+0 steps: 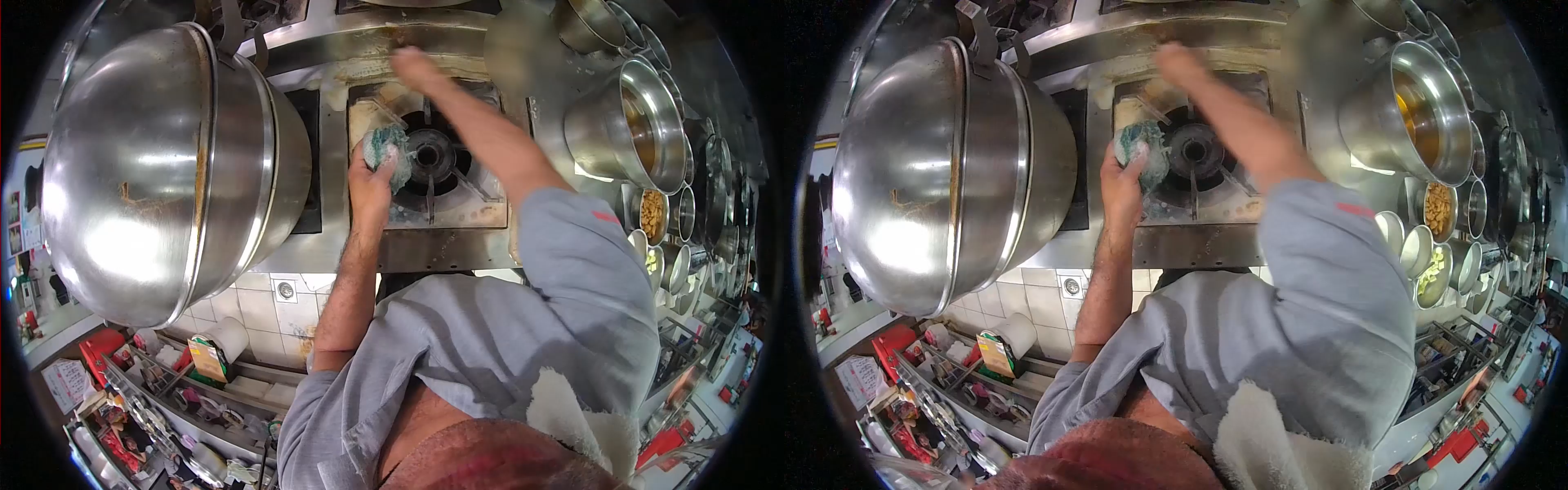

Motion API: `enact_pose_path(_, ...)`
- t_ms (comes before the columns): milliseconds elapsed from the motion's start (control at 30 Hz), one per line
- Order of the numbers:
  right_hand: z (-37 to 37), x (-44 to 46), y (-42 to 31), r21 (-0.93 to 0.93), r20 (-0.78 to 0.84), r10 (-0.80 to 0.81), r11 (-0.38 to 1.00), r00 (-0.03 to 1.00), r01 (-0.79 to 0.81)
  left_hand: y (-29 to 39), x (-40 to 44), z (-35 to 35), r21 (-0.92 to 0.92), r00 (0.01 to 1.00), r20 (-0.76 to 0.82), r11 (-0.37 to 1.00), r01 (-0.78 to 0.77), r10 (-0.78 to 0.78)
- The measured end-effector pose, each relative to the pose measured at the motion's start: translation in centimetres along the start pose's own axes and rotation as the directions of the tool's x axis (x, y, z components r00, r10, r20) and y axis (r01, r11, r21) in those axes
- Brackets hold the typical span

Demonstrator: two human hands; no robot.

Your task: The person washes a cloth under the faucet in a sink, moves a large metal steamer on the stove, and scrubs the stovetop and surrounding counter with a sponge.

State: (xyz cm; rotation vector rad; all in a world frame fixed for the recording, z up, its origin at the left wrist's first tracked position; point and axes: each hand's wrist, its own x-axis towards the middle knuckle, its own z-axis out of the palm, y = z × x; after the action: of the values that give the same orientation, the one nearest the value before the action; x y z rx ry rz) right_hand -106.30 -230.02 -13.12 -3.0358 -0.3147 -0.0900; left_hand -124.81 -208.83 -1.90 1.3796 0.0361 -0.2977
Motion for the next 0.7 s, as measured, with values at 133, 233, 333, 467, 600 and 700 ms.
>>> enact_pose_path(133,-1.6,4.7,-9.0,0.027,-0.172,-0.157,0.986,0.973,0.164,-1.1,0.1,-0.4,-0.088,0.999,0.03,0.996,-0.015,0.017)
enact_pose_path(233,-0.9,1.5,-3.7,0.038,-0.168,-0.326,0.941,0.93,0.336,-0.9,0.0,-0.3,-0.137,0.999,0.043,0.99,-0.008,0.014)
enact_pose_path(333,-2.8,-6.7,5.5,0.373,0.1,0.341,0.858,0.935,-0.353,-0.2,-0.1,-1.0,-0.099,0.998,0.057,0.995,0.011,-0.005)
enact_pose_path(467,-4.8,-12.2,10.7,0.11,-0.029,0.37,0.925,0.929,-0.365,-0.5,0.3,-2.0,-0.116,0.998,0.067,0.993,0.008,0.0)
enact_pose_path(600,-1.0,-2.7,2.2,0.214,-0.2,0.145,0.972,0.969,-0.101,0.2,-0.2,-1.6,-0.104,0.998,0.056,0.995,0.004,0.002)
enact_pose_path(700,-6.4,1.5,-9.9,0.143,0.04,0.091,0.985,0.995,-0.096,-0.7,-0.4,-1.9,-0.135,0.998,0.059,0.991,0.006,0.002)
